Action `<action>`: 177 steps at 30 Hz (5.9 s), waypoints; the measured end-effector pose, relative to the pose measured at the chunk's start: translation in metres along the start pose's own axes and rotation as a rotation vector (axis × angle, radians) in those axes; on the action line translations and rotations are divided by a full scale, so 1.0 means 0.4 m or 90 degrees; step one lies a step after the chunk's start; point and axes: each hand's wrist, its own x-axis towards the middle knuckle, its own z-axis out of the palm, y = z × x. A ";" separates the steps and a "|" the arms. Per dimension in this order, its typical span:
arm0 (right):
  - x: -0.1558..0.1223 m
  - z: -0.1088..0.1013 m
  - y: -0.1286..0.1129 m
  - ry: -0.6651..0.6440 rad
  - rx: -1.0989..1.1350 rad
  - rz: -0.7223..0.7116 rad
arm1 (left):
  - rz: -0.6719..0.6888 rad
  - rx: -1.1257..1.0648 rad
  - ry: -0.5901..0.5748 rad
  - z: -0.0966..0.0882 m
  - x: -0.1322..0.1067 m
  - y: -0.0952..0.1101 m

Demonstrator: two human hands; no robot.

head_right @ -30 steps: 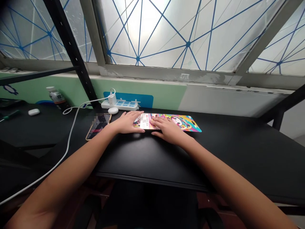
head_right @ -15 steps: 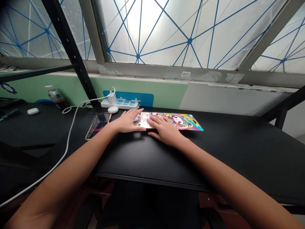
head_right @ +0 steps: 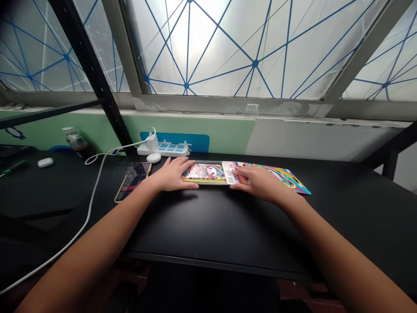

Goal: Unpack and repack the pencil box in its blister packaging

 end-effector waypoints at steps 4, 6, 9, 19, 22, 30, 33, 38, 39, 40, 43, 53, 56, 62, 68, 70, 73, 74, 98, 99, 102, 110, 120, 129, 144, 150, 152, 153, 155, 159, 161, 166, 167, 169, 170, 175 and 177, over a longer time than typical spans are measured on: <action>0.012 0.021 -0.044 0.038 -0.024 -0.046 | 0.067 0.027 0.050 -0.008 -0.006 0.031; 0.028 0.050 -0.085 0.059 -0.025 -0.077 | 0.077 0.008 0.078 -0.001 -0.003 0.053; 0.048 0.092 -0.128 0.084 -0.036 -0.091 | 0.036 -0.007 0.066 0.021 0.009 0.078; -0.016 0.111 -0.016 0.108 -0.007 -0.053 | 0.011 -0.058 -0.016 0.009 0.008 0.028; -0.057 0.100 0.046 0.097 -0.021 -0.021 | 0.006 -0.089 -0.036 -0.003 0.006 0.014; -0.128 0.014 -0.044 0.306 -0.137 -0.075 | -0.009 -0.094 -0.015 0.006 0.020 -0.009; -0.155 0.029 -0.211 0.264 -0.152 -0.238 | -0.020 -0.088 0.019 0.018 0.028 0.007; -0.107 0.103 -0.394 0.153 -0.082 -0.339 | -0.021 -0.077 0.069 0.037 0.041 0.060; -0.078 0.115 -0.402 0.138 -0.059 -0.334 | -0.015 -0.076 0.071 0.040 0.045 0.069; -0.045 0.125 -0.402 0.116 -0.031 -0.328 | -0.008 -0.074 0.069 0.041 0.050 0.076; 0.051 0.135 -0.378 0.066 0.065 -0.310 | 0.013 -0.070 0.052 0.038 0.068 0.080; 0.081 0.093 -0.306 0.196 0.174 -0.362 | 0.063 -0.009 0.094 0.034 0.044 0.068; 0.094 0.066 -0.254 0.253 0.113 -0.291 | 0.059 0.051 0.127 0.027 0.030 0.076; 0.139 0.022 -0.082 0.099 0.067 -0.004 | 0.018 0.072 0.127 0.024 0.036 0.061; 0.152 -0.004 -0.018 -0.070 0.120 0.035 | 0.018 0.049 0.129 0.041 0.045 0.051; 0.154 -0.008 -0.022 -0.090 0.118 0.041 | 0.018 0.049 0.134 0.043 0.045 0.052; 0.157 -0.007 -0.027 -0.069 0.114 0.046 | 0.018 0.042 0.141 0.040 0.044 0.055; 0.157 -0.005 -0.028 -0.048 0.114 0.043 | 0.018 0.036 0.142 0.038 0.043 0.055; -0.161 0.021 -0.186 0.396 -0.030 -0.230 | 0.108 0.054 0.409 0.018 -0.233 0.121; -0.170 0.035 -0.186 0.389 -0.026 -0.236 | 0.093 0.039 0.386 0.040 -0.242 0.122; -0.170 0.061 -0.191 0.355 -0.022 -0.245 | 0.020 -0.032 0.313 0.085 -0.257 0.116; -0.161 0.061 -0.188 0.190 0.143 -0.136 | -0.107 -0.241 0.182 0.101 -0.285 0.092; -0.148 0.040 -0.143 0.202 0.326 -0.009 | -0.118 -0.304 0.202 0.091 -0.288 0.101; -0.092 0.076 -0.112 0.311 0.423 0.195 | -0.154 -0.355 0.161 0.090 -0.295 0.101; -0.166 0.031 -0.140 0.183 0.282 -0.039 | -0.180 -0.317 0.179 0.081 -0.286 0.096; -0.163 0.030 -0.139 0.190 0.318 0.159 | -0.094 -0.279 0.174 0.085 -0.286 0.093; -0.157 0.032 -0.138 0.178 0.315 0.195 | -0.073 -0.263 0.157 0.087 -0.282 0.093; -0.154 0.034 -0.138 0.173 0.303 0.199 | -0.072 -0.258 0.152 0.088 -0.279 0.093; -0.146 0.038 -0.136 0.171 0.251 0.183 | -0.086 -0.254 0.155 0.092 -0.273 0.092; -0.129 0.037 -0.143 0.231 0.075 0.117 | -0.125 -0.256 0.183 0.106 -0.268 0.088; -0.118 0.027 -0.161 0.242 0.008 0.081 | -0.140 -0.251 0.186 0.114 -0.270 0.085; -0.061 0.014 -0.246 0.181 0.032 0.003 | -0.144 -0.264 0.182 0.122 -0.279 0.081; -0.045 0.018 -0.263 0.175 0.036 -0.005 | -0.141 -0.275 0.185 0.121 -0.280 0.082; -0.014 0.032 -0.289 0.175 0.033 -0.012 | -0.134 -0.296 0.179 0.115 -0.283 0.085; -0.001 0.040 -0.297 0.180 0.032 -0.008 | -0.134 -0.302 0.174 0.112 -0.284 0.087; 0.034 0.072 -0.309 0.223 0.025 0.011 | -0.109 -0.301 0.169 0.101 -0.286 0.095; 0.038 0.075 -0.309 0.248 0.018 0.011 | -0.090 -0.296 0.163 0.102 -0.285 0.096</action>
